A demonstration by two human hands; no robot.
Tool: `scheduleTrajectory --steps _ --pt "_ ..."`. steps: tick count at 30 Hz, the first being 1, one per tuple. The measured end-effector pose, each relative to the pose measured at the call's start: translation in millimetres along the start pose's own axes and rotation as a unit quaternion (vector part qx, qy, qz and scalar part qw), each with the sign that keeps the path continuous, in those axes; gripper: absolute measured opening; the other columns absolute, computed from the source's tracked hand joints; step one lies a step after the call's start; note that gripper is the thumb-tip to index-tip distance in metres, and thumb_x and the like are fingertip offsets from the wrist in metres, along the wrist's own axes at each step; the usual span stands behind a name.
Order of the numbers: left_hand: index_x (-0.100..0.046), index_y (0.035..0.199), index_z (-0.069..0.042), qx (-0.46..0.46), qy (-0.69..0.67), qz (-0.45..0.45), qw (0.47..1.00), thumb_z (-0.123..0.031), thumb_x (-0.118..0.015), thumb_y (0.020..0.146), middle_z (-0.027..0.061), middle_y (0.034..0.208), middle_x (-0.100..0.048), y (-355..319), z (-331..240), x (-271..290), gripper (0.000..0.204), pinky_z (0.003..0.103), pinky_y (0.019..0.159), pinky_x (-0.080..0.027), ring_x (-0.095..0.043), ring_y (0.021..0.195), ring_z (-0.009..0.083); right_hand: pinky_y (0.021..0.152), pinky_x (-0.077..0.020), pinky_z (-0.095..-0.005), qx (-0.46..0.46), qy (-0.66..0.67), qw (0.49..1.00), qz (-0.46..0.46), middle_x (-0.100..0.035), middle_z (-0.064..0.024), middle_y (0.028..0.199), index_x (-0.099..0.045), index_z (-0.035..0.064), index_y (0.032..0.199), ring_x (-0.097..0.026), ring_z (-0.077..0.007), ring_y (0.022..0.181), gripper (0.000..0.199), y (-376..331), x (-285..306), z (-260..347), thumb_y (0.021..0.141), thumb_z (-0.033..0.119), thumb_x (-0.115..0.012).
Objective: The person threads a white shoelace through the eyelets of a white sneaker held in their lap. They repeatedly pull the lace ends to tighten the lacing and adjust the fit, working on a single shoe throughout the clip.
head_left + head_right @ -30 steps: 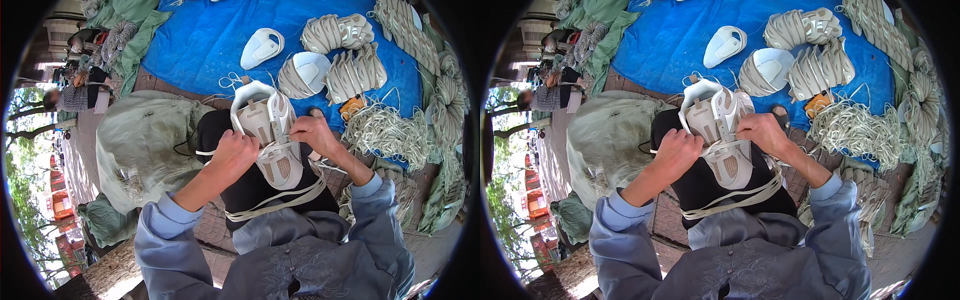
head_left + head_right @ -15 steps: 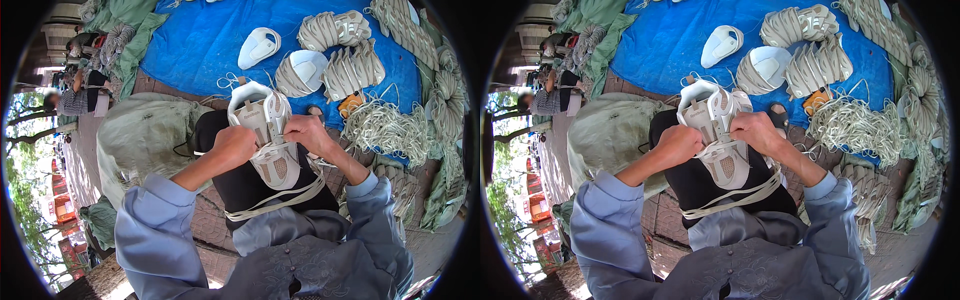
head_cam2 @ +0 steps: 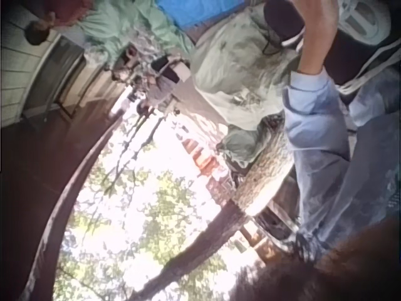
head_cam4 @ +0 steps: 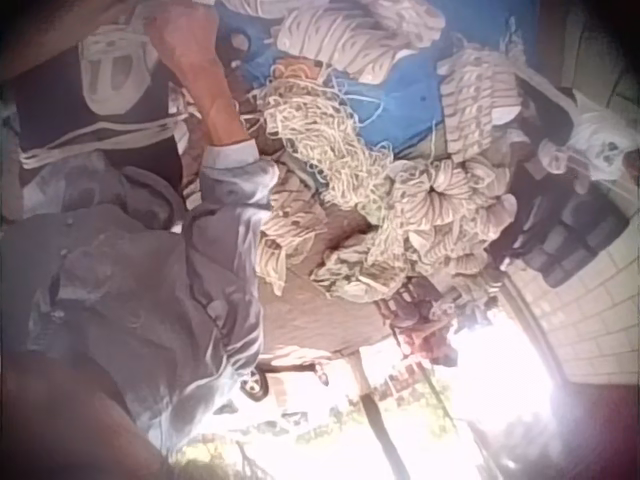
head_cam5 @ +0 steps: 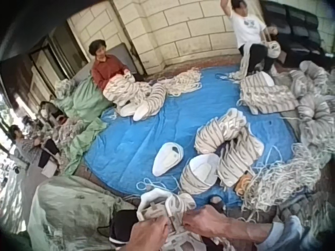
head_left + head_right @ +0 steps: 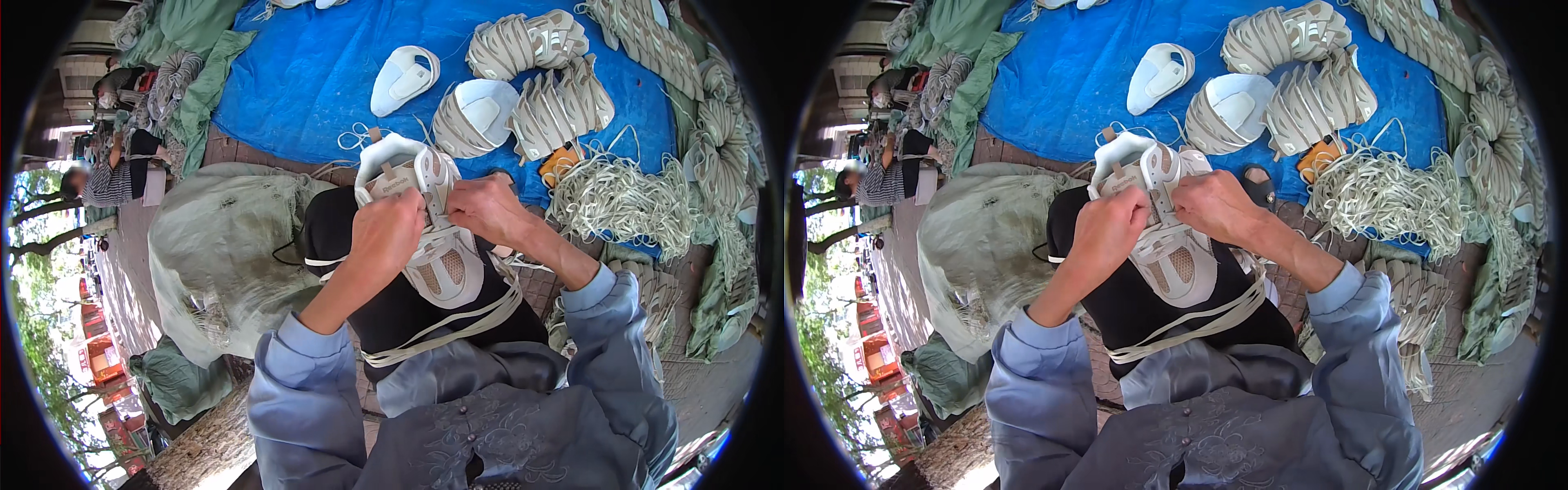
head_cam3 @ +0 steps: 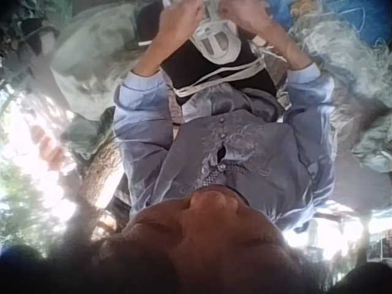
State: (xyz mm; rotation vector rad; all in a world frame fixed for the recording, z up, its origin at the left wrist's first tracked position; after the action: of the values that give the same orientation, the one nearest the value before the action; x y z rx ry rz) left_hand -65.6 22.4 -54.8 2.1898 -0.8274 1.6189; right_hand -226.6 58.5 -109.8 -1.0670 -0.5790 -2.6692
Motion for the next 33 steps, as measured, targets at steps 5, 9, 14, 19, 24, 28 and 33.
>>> scheduleTrajectory --steps 5,9,14,19,24,28,33 --pt "-0.061 0.077 -0.005 0.061 0.003 0.061 0.996 -0.011 -0.055 0.071 0.0157 0.068 -0.060 6.3 -9.3 -6.8 0.010 0.039 0.060 -0.047 -0.060 0.065 0.0304 0.049 -0.0447 -0.0363 0.018 -0.110 0.994 0.006 -0.053 -0.0078 0.063 -0.054 0.0049 0.062 -0.056 -0.0256 0.055 0.006 3.8 -5.5 -7.4 0.063 0.010 -0.058" --pt "-0.065 0.077 -0.007 0.067 -0.101 0.063 0.991 -0.012 -0.053 0.072 0.0152 0.071 -0.061 12.3 2.4 -13.2 0.014 0.041 0.064 -0.046 -0.059 0.068 0.0325 0.051 -0.0468 -0.0363 0.055 -0.086 0.995 0.020 -0.056 -0.0102 0.063 -0.055 0.0032 0.062 -0.058 -0.0268 0.056 0.005 8.4 2.6 1.4 0.063 0.008 -0.055" --pt "-0.063 0.077 -0.004 0.069 -0.102 0.072 0.990 -0.011 -0.054 0.071 0.0135 0.071 -0.061 13.1 1.3 -12.3 0.013 0.036 0.061 -0.046 -0.060 0.066 0.0290 0.051 -0.0462 -0.0360 0.040 -0.025 0.998 -0.028 -0.053 -0.0095 0.062 -0.054 0.0037 0.063 -0.056 -0.0270 0.056 0.006 0.2 -0.7 -3.7 0.062 0.009 -0.058" --pt "-0.062 0.077 -0.003 0.066 -0.103 0.073 0.990 -0.010 -0.054 0.071 0.0136 0.070 -0.061 11.3 1.5 -11.7 0.013 0.036 0.061 -0.046 -0.060 0.064 0.0285 0.050 -0.0455 -0.0358 0.024 -0.023 0.996 -0.078 -0.050 -0.0081 0.062 -0.051 0.0039 0.062 -0.055 -0.0260 0.056 0.010 -2.5 -8.9 0.1 0.062 0.009 -0.060" --pt "-0.064 0.074 -0.006 0.069 -0.126 0.077 0.987 -0.011 -0.051 0.071 0.0154 0.069 -0.060 9.8 4.9 -13.6 0.014 0.041 0.063 -0.046 -0.059 0.068 0.0326 0.051 -0.0453 -0.0342 0.027 -0.003 0.989 -0.143 -0.050 -0.0068 0.062 -0.053 0.0040 0.063 -0.055 -0.0250 0.057 0.009 -7.5 -28.4 3.1 0.061 0.006 -0.062" --pt "-0.063 0.071 -0.005 0.018 -0.118 0.103 0.988 -0.009 -0.051 0.069 0.0162 0.068 -0.059 16.1 8.6 -14.9 0.013 0.042 0.062 -0.045 -0.058 0.068 0.0331 0.055 -0.0446 -0.0325 -0.042 0.122 0.986 -0.107 -0.053 -0.0063 0.064 -0.056 0.0048 0.064 -0.055 -0.0237 0.059 0.010 -10.2 -19.5 -6.1 0.060 0.006 -0.065" --pt "-0.064 0.070 -0.004 0.001 -0.051 0.189 0.981 -0.010 -0.054 0.066 0.0167 0.067 -0.059 33.5 12.7 -18.6 0.012 0.040 0.062 -0.044 -0.058 0.065 0.0325 0.057 -0.0435 -0.0287 -0.119 0.196 0.972 -0.055 -0.055 -0.0068 0.066 -0.060 0.0047 0.070 -0.056 -0.0205 0.064 0.013 -4.2 -21.1 -6.0 0.059 0.004 -0.067"
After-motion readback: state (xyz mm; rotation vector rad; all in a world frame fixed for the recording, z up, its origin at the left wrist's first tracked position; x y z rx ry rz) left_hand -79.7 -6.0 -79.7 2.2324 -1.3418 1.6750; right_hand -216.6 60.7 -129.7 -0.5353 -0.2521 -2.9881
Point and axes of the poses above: each hand's wrist, its own y-axis towards the middle knuckle, its own x-axis out of the back of the hand, z = x × y, the point moved 1 cm from there along y, towards the middle knuckle
